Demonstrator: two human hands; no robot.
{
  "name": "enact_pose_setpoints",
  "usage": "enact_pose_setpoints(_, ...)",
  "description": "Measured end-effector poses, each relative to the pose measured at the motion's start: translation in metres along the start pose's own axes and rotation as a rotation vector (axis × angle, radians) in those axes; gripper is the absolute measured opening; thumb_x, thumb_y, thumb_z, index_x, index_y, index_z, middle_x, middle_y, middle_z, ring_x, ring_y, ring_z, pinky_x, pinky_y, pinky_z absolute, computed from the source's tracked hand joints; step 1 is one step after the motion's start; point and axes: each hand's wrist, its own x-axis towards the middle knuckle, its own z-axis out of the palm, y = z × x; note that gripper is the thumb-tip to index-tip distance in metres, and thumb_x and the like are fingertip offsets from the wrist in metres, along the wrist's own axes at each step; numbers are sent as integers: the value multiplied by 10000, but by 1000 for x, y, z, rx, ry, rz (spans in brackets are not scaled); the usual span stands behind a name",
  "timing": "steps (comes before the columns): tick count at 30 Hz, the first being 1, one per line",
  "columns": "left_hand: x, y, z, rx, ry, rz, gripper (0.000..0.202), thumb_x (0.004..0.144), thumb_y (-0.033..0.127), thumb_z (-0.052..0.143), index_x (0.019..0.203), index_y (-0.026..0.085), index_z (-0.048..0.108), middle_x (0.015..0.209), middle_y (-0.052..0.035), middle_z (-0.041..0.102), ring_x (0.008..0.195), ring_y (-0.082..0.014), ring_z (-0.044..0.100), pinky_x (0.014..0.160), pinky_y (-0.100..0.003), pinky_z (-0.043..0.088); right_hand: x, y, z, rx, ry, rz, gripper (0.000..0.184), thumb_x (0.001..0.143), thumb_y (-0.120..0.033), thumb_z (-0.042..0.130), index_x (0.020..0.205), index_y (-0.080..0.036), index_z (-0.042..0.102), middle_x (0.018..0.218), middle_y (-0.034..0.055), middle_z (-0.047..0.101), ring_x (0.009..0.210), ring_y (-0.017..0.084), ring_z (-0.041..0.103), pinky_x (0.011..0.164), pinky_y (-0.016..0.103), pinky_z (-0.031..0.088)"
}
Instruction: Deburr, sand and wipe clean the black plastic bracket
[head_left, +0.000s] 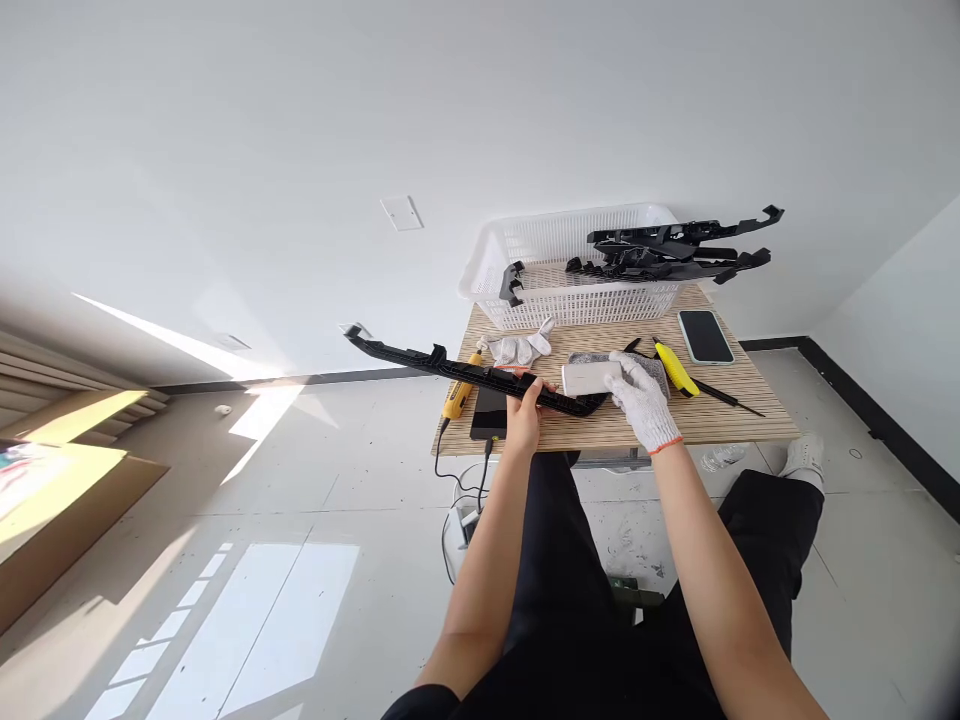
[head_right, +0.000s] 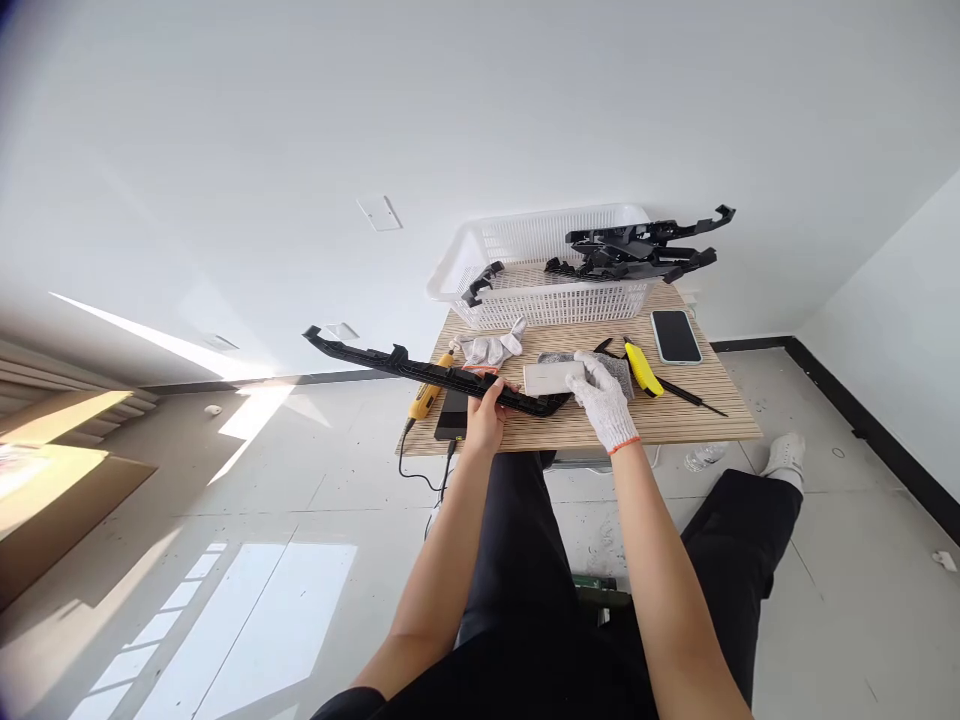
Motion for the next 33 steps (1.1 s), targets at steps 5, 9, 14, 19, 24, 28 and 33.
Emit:
enact_pose_setpoints(5, 1, 1, -1, -35, 5, -2, 417, 745, 400, 787, 999, 231, 503, 787, 21, 633, 835, -159, 677, 761, -291, 539, -3, -9, -3, 53, 99, 8, 533, 878, -568, 550, 1297, -254, 648, 1306, 61, 643, 1040, 198, 628, 803, 308, 538)
enact_pose_setpoints(9, 1, 0, -1, -51, -15, -4, 438, 725, 394, 806, 1004, 236, 509, 791, 28, 627, 801, -143, 662, 760, -289, 537, -3, -8, -2, -153, 140, -128, 458, 923, -523, 514, 1225, -223, 683, 1322, 75, 654, 1264, 242, 552, 1116, 422, 392)
enact_pose_setpoints(14, -1, 1, -1, 2, -38, -17, 484, 729, 413, 807, 1050, 249, 484, 795, 29, 634, 807, -157, 673, 739, -286, 527, -6, -11, 3, -187, -34, -103, 411, 871, -516, 633, 1150, -223, 708, 1280, 78, 680, 1206, 251, 603, 1092, 432, 424)
enact_pose_setpoints(19, -2, 4, 0, -5, -51, -9, 483, 721, 402, 811, 1038, 245, 481, 791, 31, 625, 808, -147, 668, 722, -267, 520, -5, -12, 2, -149, 16, -110, 405, 863, -501, 648, 1144, -215, 712, 1289, 81, 675, 1231, 247, 594, 1095, 422, 434)
enact_pose_setpoints(24, -2, 3, 0, -3, -41, -16, 443, 720, 402, 814, 977, 236, 494, 797, 19, 624, 796, -144, 654, 680, -255, 509, -2, -10, 0, -86, 65, -84, 437, 850, -521, 644, 1137, -196, 704, 1273, 95, 679, 1198, 250, 613, 1055, 414, 473)
enact_pose_setpoints(28, -1, 0, -1, 0, -36, -12, 448, 707, 409, 830, 956, 235, 501, 789, 27, 626, 804, -149, 658, 726, -282, 524, -3, -10, -1, -179, -43, -115, 419, 834, -508, 669, 1116, -202, 721, 1244, 94, 694, 1190, 259, 614, 1064, 429, 460)
enact_pose_setpoints(33, -2, 0, -1, 14, -42, -13, 458, 710, 417, 829, 970, 237, 498, 800, 20, 633, 822, -161, 667, 714, -283, 527, -8, -15, 0, -180, -20, -139, 388, 857, -492, 644, 1103, -200, 714, 1229, 89, 700, 1158, 242, 627, 1056, 419, 463)
